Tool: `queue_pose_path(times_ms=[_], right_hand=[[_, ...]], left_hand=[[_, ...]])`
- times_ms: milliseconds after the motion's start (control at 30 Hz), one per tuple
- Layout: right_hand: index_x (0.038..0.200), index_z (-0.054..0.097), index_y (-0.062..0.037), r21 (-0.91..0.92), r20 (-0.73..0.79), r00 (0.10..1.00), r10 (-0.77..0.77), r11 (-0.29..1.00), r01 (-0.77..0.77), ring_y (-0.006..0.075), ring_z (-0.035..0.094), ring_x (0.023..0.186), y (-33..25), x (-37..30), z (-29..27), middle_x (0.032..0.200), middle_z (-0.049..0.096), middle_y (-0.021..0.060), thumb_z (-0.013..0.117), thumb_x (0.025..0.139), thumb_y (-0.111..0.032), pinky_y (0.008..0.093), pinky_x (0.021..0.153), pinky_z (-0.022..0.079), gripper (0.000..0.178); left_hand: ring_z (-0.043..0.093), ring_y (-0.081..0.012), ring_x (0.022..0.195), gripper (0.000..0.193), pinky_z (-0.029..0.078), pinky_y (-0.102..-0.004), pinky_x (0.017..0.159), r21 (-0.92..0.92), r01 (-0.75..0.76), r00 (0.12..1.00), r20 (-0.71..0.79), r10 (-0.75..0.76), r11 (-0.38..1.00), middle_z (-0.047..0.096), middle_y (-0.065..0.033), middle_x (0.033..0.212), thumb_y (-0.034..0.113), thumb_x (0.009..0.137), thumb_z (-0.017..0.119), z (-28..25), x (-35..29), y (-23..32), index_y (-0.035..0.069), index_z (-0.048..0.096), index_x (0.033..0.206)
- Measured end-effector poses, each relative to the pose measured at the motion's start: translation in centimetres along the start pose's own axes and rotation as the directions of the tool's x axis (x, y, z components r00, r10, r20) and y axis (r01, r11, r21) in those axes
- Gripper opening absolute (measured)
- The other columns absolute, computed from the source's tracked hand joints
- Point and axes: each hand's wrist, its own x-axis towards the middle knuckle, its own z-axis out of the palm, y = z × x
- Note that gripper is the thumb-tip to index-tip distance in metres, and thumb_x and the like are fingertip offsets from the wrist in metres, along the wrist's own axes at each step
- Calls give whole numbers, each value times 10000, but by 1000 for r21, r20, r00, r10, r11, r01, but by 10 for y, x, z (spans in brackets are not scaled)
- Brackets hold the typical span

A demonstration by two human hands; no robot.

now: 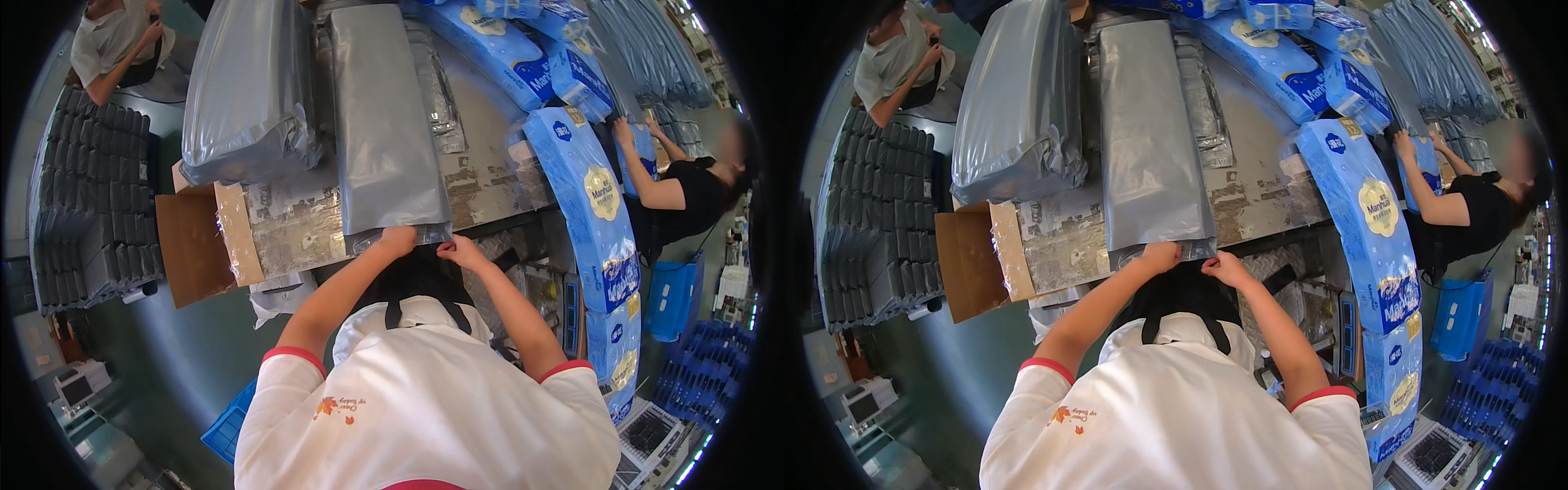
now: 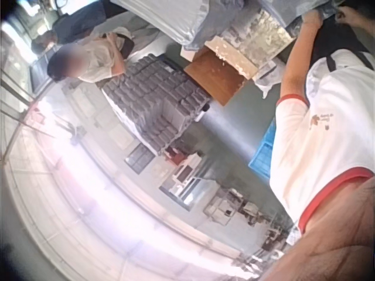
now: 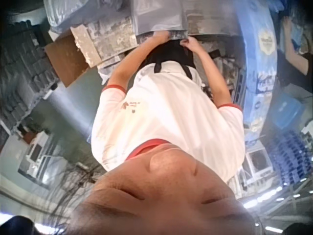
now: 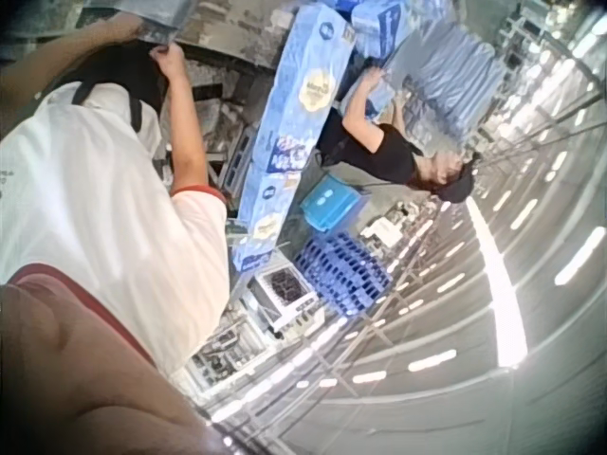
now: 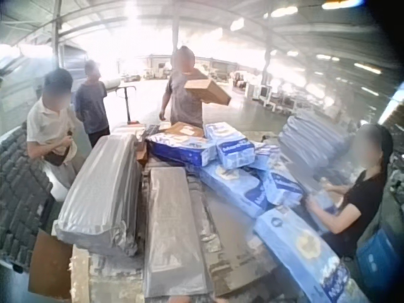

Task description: The person packs multiple blue packages of napkins into large gray plastic mailing bags by hand, aligning the items inside the bags and then stacking the completed packages onto a pile on the workstation table.

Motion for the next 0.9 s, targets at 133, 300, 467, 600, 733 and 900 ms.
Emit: queue_pose_path(times_ms=[133,300,467,600,733,900], right_hand=[[913,537,-11,10,17,980,200,980,-200,103,576,610,-6,0,-10,773,613,31,578,767,-182,226,518,442,229],[875,550,-10,34,56,985,164,985,-166,109,587,625,-12,4,-19,787,614,40,525,784,-181,232,501,442,195],[824,572,7,152,9,971,240,959,-239,130,579,545,-17,14,-15,738,622,73,464,785,-157,247,470,437,200],[727,578,35,129,-112,959,262,960,-248,145,555,454,2,17,-16,649,618,105,449,797,-173,253,465,441,255],[802,577,2,339,133,951,281,888,-310,109,576,567,19,8,-45,770,629,85,427,854,-236,213,473,426,286],[1145,457,-92,-459,-156,970,186,856,-238,187,520,913,-16,1,-84,1090,510,111,519,772,-211,350,695,430,396]], left_hand=[[568,-284,754,322,448,-378,638,-55,-133,983,-135,125,990,587,-103,814,247,698,613,-13,-9,36,92,507,960],[559,-281,728,176,437,-381,600,-138,-156,983,-119,140,978,577,-84,817,244,735,572,-5,7,57,103,521,828],[553,-270,743,128,438,-371,595,-111,-239,953,-219,211,965,555,-65,840,219,733,571,6,-10,39,106,528,776],[546,-280,776,153,440,-370,643,-200,-65,987,-160,33,978,550,-85,819,250,743,562,1,-98,-24,107,542,794],[557,-290,822,286,432,-409,656,-388,822,344,-246,-906,417,569,-152,904,352,814,464,-10,-283,-190,97,582,865],[497,-263,1037,366,406,-433,824,427,904,-40,27,-999,-25,482,-99,1175,332,842,406,-91,-397,-198,155,482,1153]])
